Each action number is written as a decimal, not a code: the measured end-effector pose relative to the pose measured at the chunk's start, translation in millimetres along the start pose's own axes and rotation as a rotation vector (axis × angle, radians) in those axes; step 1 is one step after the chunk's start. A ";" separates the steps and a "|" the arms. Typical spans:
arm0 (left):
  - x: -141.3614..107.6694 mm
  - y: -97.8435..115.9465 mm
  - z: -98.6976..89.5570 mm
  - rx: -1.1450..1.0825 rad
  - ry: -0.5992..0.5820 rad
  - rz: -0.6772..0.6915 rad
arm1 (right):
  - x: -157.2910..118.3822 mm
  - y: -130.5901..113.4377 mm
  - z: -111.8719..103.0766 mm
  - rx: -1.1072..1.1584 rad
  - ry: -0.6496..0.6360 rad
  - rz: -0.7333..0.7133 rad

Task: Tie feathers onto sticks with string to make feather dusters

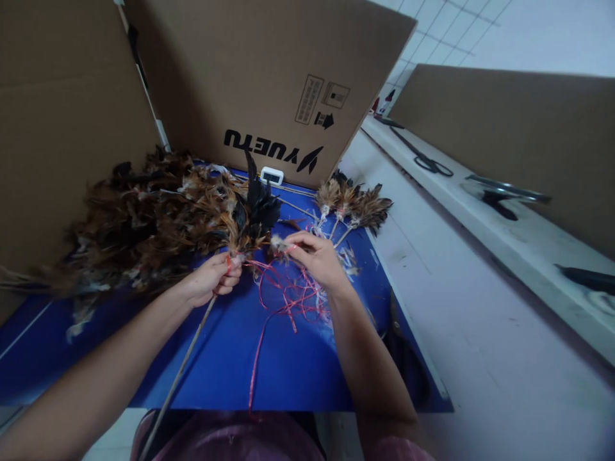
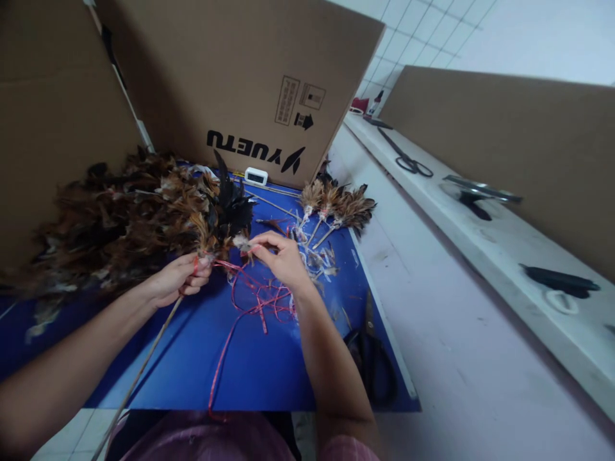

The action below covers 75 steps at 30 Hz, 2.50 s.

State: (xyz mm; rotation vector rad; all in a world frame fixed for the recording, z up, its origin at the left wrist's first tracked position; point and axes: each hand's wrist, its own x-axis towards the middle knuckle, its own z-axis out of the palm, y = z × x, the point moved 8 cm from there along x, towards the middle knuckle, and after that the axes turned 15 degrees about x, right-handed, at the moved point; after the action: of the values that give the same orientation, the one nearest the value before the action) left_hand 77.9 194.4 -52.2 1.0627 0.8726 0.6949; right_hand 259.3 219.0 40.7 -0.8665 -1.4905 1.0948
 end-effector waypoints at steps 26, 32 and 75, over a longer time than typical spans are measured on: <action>-0.7 -9.2 8.9 0.012 -0.055 -0.035 | -8.4 -15.3 63.7 -0.311 -0.400 -0.192; -3.2 -7.6 11.0 0.035 -0.049 -0.037 | -9.0 -14.1 72.4 -0.406 -0.421 -0.189; -6.1 2.9 7.6 -0.067 -0.076 -0.019 | -43.2 51.2 50.3 0.475 0.036 0.443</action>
State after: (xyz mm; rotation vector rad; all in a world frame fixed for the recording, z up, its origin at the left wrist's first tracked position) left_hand 81.3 187.0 -46.1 1.0134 0.7885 0.6596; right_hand 216.9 185.7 -23.4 -0.8856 -0.9589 1.6646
